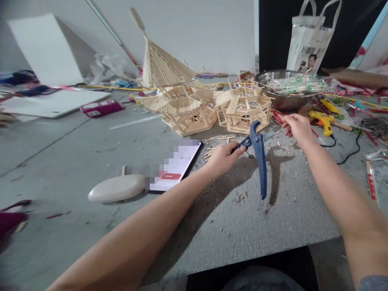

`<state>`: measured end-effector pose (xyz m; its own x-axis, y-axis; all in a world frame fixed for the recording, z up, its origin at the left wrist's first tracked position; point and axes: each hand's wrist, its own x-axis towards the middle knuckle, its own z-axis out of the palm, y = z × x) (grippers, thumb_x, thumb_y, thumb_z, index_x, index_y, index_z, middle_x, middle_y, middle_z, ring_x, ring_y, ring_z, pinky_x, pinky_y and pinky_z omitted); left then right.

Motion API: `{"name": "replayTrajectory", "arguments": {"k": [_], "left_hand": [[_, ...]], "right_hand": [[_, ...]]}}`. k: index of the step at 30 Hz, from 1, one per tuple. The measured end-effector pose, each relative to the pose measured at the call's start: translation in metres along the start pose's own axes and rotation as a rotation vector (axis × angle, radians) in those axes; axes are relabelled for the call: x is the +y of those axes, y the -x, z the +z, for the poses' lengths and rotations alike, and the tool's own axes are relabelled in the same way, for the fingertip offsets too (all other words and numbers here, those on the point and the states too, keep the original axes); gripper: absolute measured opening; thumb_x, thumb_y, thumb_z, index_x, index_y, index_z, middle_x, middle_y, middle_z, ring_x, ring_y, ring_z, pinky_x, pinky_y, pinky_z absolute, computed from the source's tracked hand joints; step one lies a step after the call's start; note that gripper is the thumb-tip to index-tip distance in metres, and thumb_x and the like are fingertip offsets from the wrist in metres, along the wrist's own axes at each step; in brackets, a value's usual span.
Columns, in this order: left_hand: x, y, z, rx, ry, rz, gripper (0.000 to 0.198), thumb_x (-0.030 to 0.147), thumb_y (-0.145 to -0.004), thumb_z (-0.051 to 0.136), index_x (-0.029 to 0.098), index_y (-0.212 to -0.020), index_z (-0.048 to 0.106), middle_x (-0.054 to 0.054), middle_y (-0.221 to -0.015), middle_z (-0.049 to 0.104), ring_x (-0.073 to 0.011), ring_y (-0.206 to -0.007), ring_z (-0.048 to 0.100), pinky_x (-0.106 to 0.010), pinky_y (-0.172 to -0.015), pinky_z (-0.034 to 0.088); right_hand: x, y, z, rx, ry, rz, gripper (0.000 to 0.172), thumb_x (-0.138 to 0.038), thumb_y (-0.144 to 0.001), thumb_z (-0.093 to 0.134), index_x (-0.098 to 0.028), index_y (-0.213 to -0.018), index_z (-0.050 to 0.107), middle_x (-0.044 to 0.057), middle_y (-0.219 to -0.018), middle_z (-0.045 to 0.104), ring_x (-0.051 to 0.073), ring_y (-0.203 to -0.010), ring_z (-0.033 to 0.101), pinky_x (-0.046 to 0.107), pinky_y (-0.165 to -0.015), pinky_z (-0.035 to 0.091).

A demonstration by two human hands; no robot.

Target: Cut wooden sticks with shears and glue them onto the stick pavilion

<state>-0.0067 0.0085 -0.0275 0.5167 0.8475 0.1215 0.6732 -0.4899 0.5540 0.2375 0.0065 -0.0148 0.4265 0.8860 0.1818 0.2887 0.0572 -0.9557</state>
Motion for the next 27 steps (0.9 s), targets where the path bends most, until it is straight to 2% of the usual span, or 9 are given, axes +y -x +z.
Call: {"name": "replayTrajectory", "arguments": {"k": [3, 5, 7, 10, 15, 18, 27], "left_hand": [[0.007, 0.003, -0.001, -0.142, -0.184, 0.057, 0.039, 0.045, -0.084, 0.033, 0.018, -0.073, 0.057, -0.003, -0.062, 0.057, -0.0167, -0.059, 0.054, -0.024, -0.050, 0.030], [0.011, 0.005, -0.001, -0.201, -0.275, 0.079, 0.040, 0.046, -0.084, 0.031, 0.018, -0.078, 0.059, -0.006, -0.067, 0.061, -0.0195, -0.064, 0.057, -0.025, -0.051, 0.032], [0.014, 0.007, -0.001, -0.232, -0.346, 0.075, 0.042, 0.048, -0.083, 0.032, 0.019, -0.082, 0.061, -0.007, -0.070, 0.063, -0.0215, -0.068, 0.059, -0.026, -0.052, 0.035], [0.015, 0.008, 0.000, -0.246, -0.413, 0.074, 0.044, 0.050, -0.083, 0.033, 0.019, -0.082, 0.063, -0.008, -0.074, 0.065, -0.0226, -0.072, 0.061, -0.027, -0.055, 0.038], [0.015, 0.008, -0.001, -0.236, -0.403, 0.137, 0.038, 0.045, -0.083, 0.037, 0.019, -0.085, 0.065, -0.008, -0.089, 0.064, -0.0202, -0.080, 0.060, -0.027, -0.061, 0.042], [0.014, 0.007, 0.000, -0.206, -0.399, 0.142, 0.038, 0.044, -0.084, 0.037, 0.020, -0.084, 0.065, -0.007, -0.090, 0.064, -0.0198, -0.081, 0.060, -0.027, -0.063, 0.042], [0.009, 0.006, 0.006, -0.162, -0.400, 0.173, 0.034, 0.040, -0.084, 0.038, 0.019, -0.086, 0.065, -0.006, -0.090, 0.065, -0.0201, -0.083, 0.060, -0.027, -0.063, 0.043]], "right_hand": [[0.012, -0.024, -0.010, -0.007, 0.586, -0.077, 0.017, -0.029, -0.077, 0.046, -0.019, -0.073, 0.059, 0.003, -0.066, 0.062, 0.014, -0.050, 0.055, 0.028, -0.048, 0.041], [0.019, -0.036, -0.012, -0.025, 0.765, -0.122, 0.013, -0.022, -0.073, 0.051, -0.017, -0.076, 0.062, 0.006, -0.072, 0.064, 0.019, -0.067, 0.059, 0.033, -0.064, 0.045], [0.024, -0.045, -0.011, -0.049, 0.883, -0.155, 0.017, -0.016, -0.072, 0.050, -0.016, -0.082, 0.063, 0.009, -0.084, 0.065, 0.023, -0.085, 0.058, 0.035, -0.077, 0.042], [0.028, -0.055, -0.006, -0.107, 1.051, -0.168, 0.026, -0.013, -0.075, 0.045, -0.014, -0.094, 0.062, 0.014, -0.102, 0.061, 0.026, -0.099, 0.054, 0.036, -0.084, 0.039], [0.033, -0.066, 0.004, -0.185, 1.265, -0.092, 0.032, -0.015, -0.078, 0.043, -0.009, -0.105, 0.059, 0.021, -0.106, 0.059, 0.029, -0.099, 0.055, 0.038, -0.081, 0.041], [0.034, -0.070, 0.010, -0.214, 1.344, -0.048, 0.034, -0.018, -0.079, 0.044, -0.009, -0.108, 0.059, 0.021, -0.106, 0.059, 0.029, -0.097, 0.057, 0.037, -0.079, 0.042], [0.019, -0.065, 0.041, -0.266, 1.389, -0.064, 0.037, -0.033, -0.081, 0.043, -0.013, -0.106, 0.062, 0.020, -0.107, 0.060, 0.029, -0.098, 0.057, 0.037, -0.078, 0.044]]}}
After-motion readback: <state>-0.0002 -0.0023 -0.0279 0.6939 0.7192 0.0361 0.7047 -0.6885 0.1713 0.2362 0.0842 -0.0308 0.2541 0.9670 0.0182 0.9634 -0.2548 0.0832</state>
